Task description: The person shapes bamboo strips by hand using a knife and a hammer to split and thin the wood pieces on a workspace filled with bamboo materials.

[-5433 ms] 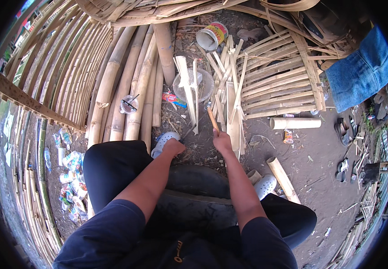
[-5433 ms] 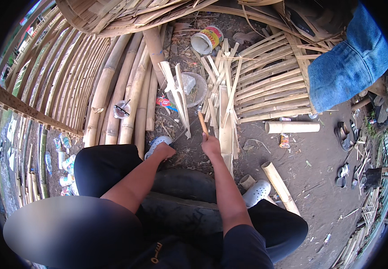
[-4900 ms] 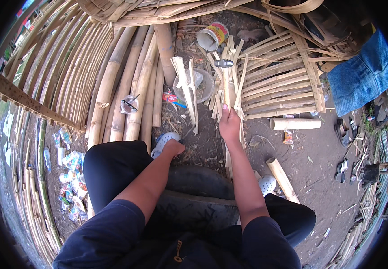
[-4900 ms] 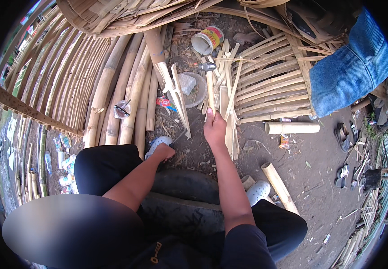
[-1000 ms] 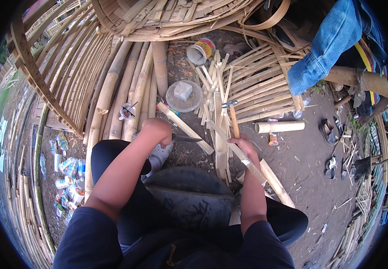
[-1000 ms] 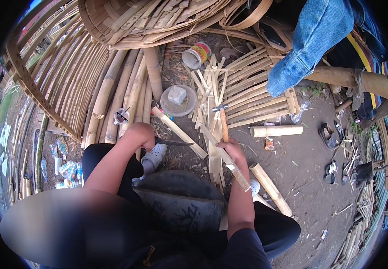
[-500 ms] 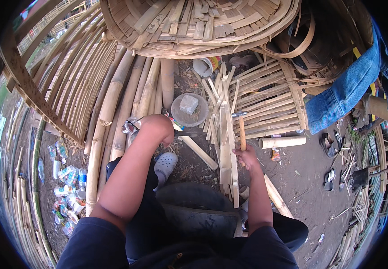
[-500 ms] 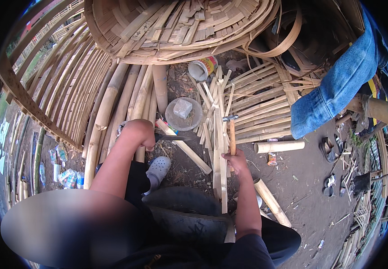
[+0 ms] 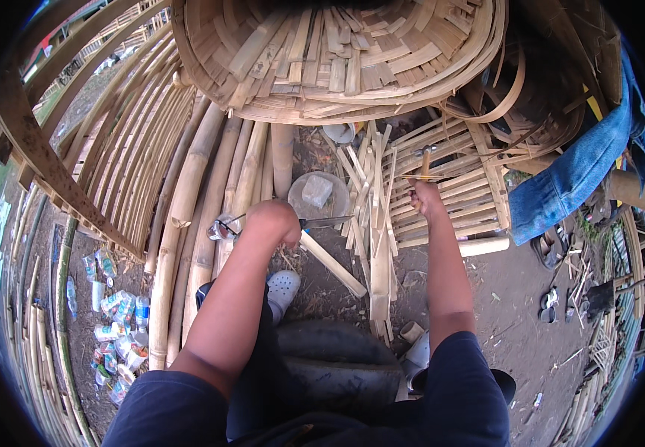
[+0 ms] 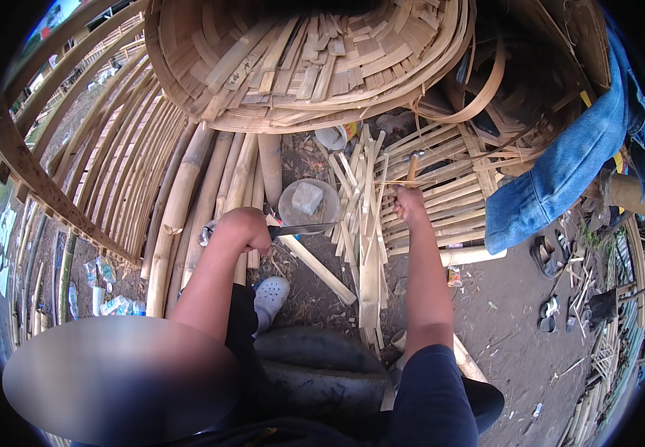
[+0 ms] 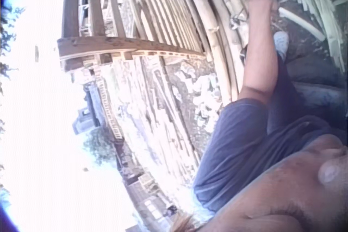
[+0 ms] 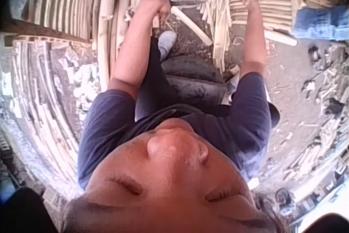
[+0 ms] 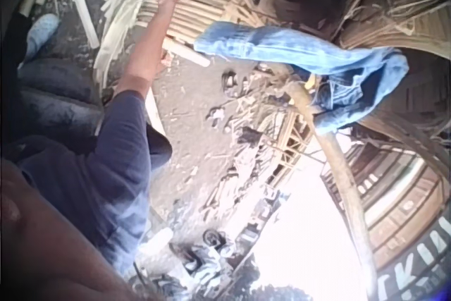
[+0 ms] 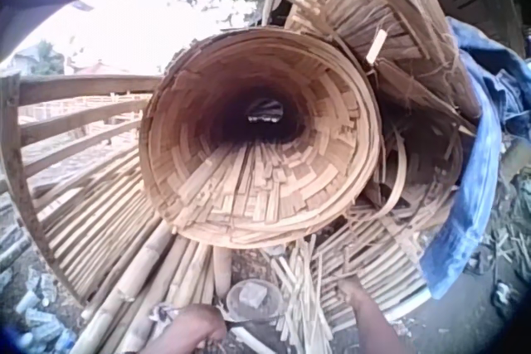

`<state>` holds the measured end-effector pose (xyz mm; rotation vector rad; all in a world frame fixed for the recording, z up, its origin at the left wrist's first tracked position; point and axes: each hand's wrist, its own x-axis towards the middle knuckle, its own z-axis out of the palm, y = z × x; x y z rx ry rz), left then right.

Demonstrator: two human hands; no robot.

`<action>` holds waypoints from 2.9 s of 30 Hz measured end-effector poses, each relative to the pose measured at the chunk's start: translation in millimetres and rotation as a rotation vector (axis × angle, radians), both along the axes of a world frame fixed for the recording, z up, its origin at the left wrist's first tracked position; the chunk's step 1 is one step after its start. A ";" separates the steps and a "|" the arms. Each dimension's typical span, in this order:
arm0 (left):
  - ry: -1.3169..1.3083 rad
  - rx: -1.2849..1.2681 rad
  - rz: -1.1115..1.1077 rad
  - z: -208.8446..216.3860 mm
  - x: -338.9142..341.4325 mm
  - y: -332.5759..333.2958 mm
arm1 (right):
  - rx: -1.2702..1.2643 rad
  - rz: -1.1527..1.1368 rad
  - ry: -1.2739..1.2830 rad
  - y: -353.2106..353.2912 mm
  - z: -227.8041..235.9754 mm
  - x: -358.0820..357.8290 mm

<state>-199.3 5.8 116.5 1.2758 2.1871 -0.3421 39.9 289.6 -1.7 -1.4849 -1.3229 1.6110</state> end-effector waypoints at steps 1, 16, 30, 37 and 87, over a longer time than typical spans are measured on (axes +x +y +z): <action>-0.007 0.009 -0.006 1.1 0.7 2.0 | -0.010 -0.023 -0.051 -11.4 -11.4 5.9; -0.070 -0.076 -0.065 13.8 22.3 11.4 | 0.162 0.785 -0.862 -201.5 -194.7 42.2; -0.002 -0.037 -0.118 5.5 25.2 13.2 | -0.300 1.183 -1.026 -254.4 -178.3 -8.5; -0.024 -0.006 -0.160 11.2 30.3 21.1 | 0.252 0.532 -1.100 -206.5 -262.4 3.5; -0.064 -0.058 -0.068 7.4 9.5 23.8 | 0.592 0.825 -1.289 -191.2 -130.8 -6.8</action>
